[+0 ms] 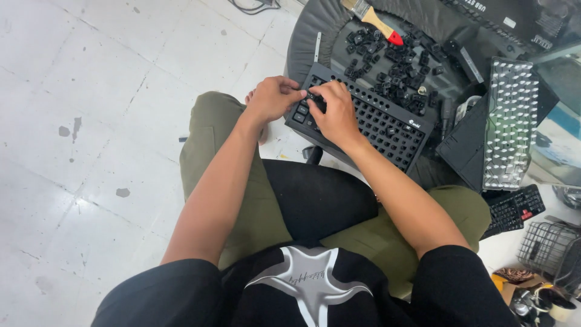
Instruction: The person is manually installing individual keycaps onto a mechanical keyboard frame by selecting them from a pile and pressing them into place.
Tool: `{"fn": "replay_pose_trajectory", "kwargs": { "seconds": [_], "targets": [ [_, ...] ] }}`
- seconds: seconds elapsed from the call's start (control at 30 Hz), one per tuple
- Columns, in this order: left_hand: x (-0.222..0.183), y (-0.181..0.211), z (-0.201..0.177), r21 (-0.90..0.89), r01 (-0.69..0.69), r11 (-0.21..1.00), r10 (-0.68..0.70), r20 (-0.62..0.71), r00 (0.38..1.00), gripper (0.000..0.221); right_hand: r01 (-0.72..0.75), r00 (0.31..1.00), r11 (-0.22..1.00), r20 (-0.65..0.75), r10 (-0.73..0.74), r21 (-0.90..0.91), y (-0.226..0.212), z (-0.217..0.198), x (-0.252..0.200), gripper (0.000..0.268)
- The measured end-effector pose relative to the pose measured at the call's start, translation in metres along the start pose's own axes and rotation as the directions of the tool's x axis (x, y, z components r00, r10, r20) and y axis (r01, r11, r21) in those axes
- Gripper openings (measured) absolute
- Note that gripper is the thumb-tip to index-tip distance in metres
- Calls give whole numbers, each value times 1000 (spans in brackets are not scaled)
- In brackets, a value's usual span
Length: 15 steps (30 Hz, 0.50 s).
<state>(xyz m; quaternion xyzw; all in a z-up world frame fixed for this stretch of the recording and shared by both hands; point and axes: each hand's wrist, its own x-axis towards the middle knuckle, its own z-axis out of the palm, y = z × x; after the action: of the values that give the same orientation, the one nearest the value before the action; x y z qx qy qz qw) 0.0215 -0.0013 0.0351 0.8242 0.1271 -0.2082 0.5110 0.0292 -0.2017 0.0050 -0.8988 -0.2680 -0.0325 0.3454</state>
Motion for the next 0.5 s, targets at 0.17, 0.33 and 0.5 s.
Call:
{"fn": "replay_pose_trajectory", "kwargs": {
  "seconds": [0.17,0.33,0.5],
  "targets": [
    [14,-6,9,-13,11,1000,-11,-7,1000,39,-23,1000,998,-5,23,54,1,-3,3,14],
    [6,4,4,-137,20,990,-20,3,1000,36,-34,999,998,41,32,56,-2,-10,7,14],
    [17,-7,9,-165,-29,986,30,4,1000,37,-5,999,996,37,1,92,5,-7,7,12]
  ]
}}
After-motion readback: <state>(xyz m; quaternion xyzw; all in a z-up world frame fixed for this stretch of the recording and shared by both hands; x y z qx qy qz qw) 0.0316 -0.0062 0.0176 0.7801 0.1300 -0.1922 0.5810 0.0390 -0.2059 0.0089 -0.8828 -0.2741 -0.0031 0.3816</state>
